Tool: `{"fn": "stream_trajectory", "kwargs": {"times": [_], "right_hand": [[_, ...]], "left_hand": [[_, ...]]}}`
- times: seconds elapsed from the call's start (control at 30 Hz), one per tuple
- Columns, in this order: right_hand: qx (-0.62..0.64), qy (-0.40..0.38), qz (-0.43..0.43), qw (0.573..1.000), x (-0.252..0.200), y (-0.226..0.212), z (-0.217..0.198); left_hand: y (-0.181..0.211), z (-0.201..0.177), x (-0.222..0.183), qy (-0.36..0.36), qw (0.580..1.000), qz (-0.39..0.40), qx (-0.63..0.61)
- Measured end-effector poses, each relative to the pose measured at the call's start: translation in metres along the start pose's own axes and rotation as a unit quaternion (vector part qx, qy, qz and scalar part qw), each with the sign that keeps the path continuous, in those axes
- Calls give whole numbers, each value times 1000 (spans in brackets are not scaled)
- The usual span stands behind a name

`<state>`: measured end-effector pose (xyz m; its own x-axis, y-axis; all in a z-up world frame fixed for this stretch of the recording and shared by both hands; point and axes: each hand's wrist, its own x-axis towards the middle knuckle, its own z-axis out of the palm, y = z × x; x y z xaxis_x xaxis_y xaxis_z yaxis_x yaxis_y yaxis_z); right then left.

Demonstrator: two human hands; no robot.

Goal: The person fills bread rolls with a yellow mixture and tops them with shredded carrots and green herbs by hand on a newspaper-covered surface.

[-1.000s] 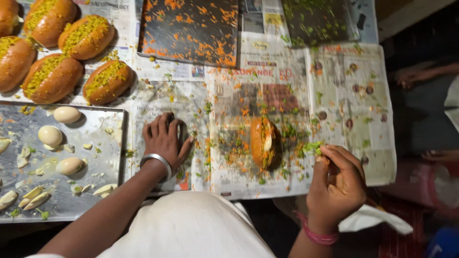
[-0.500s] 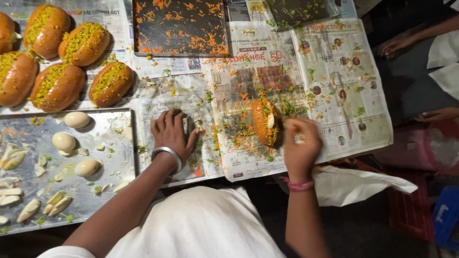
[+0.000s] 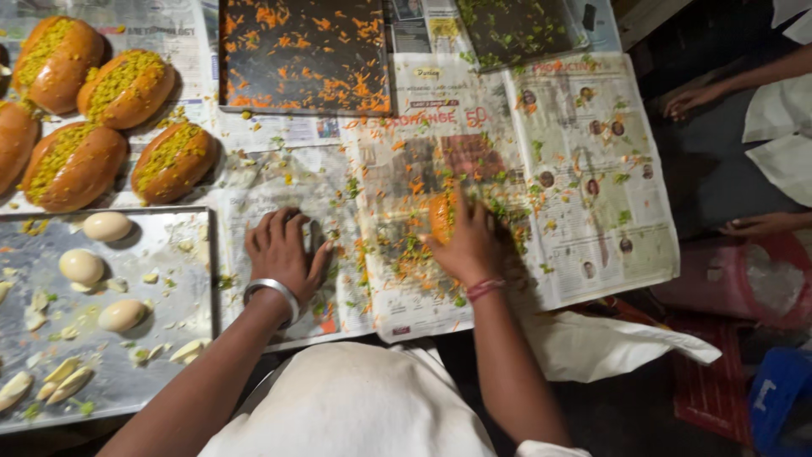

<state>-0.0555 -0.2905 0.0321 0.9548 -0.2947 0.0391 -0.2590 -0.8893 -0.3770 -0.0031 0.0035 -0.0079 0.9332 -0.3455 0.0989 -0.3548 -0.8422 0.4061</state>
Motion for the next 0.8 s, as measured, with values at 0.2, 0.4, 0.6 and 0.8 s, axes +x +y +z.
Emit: {"fn": "stream_trajectory", "kwargs": {"times": [0.2,0.4,0.6,0.8], "right_hand": [[-15,-91,89,992,13,9,-10],[8,-3,53,999,45,109,-41],[-161,-73,157,972,103,223,-121],[-124,-41,117,985,141,338,-127]], "left_hand": [[-1,7,-2,25,999,-30,-16],[3,14,-1,16,996,-86,26],[8,15,4,8,992,-110,62],[11,13,3,33,992,-107,62]]}}
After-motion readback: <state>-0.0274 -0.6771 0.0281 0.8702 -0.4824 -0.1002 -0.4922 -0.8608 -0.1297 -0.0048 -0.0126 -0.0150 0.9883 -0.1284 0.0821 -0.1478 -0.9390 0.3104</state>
